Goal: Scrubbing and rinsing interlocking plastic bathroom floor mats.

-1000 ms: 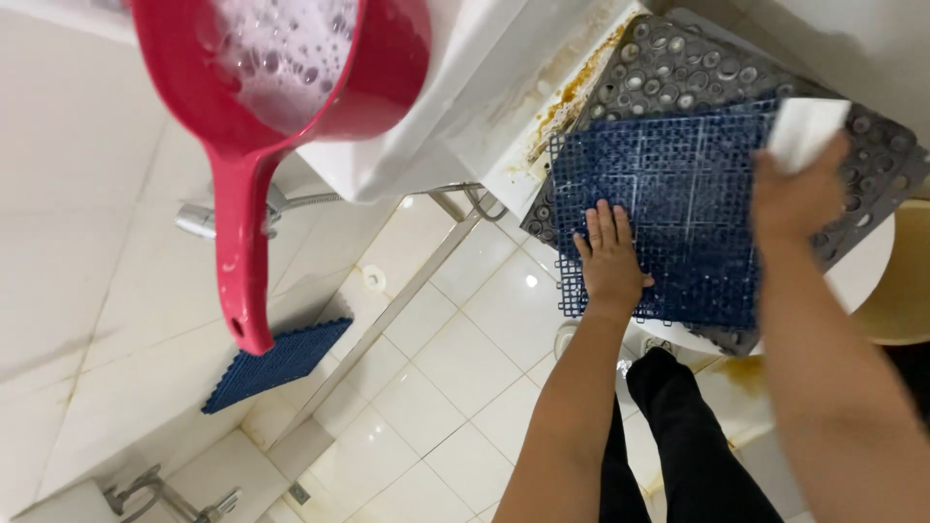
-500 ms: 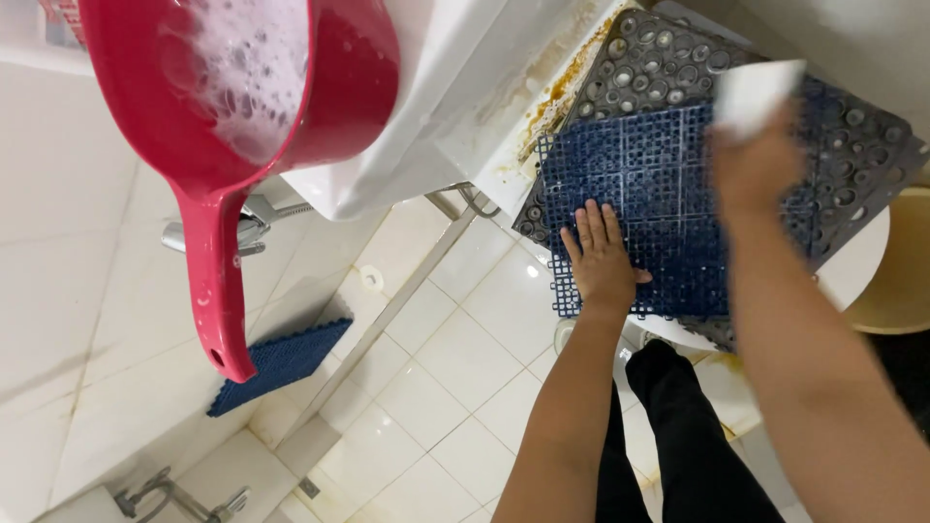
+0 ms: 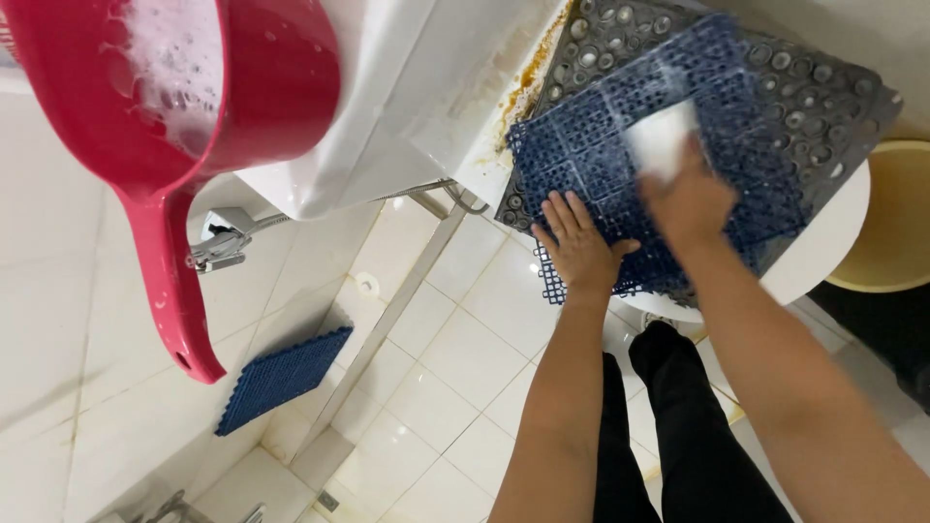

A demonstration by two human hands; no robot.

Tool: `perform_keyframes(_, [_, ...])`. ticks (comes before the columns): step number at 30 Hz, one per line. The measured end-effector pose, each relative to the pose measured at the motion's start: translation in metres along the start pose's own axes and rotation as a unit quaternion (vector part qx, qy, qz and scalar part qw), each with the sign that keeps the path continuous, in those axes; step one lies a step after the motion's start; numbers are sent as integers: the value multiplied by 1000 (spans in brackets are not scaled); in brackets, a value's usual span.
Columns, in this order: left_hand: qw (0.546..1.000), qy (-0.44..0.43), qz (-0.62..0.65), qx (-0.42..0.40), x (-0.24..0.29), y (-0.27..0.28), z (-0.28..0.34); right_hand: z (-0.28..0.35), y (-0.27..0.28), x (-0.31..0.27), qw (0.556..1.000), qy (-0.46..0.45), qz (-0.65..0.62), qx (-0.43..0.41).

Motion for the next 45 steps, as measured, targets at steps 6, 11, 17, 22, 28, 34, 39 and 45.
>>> perform_keyframes(6, [1000, 12, 8, -24, -7, 5, 4, 33, 6, 35, 972, 72, 55, -215])
perform_keyframes(11, [999, -10, 37, 23, -10, -9, 6, 40, 30, 92, 995, -34, 54, -75])
perform_keyframes(17, [996, -76, 45, 8, -34, -31, 42, 41, 24, 75, 996, -46, 54, -58])
perform_keyframes(22, [998, -59, -23, 14, -35, -28, 39, 110, -26, -9, 991, -44, 54, -112])
perform_keyframes(28, [995, -65, -76, -5, -55, -10, 39, 151, -43, -18, 967, 151, 62, -196])
perform_keyframes(34, [993, -92, -66, 37, -53, -29, 36, 138, 8, 119, 986, -162, 25, 6])
perform_keyframes(39, [994, -50, -86, 40, -69, -36, 57, 149, -10, 6, 994, -63, 22, -86])
perform_keyframes(45, [987, -113, -12, 113, -22, -61, 138, 84, 21, 17, 998, -8, 14, -56])
Point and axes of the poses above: each hand's wrist, its own z-axis away from the middle knuckle, its own y-axis out of the back of the hand, x = y × z, the point moved 10 cm from there along -z, towards the middle knuckle, and after that the axes turned 2 degrees about x, right-handed, at the moved point
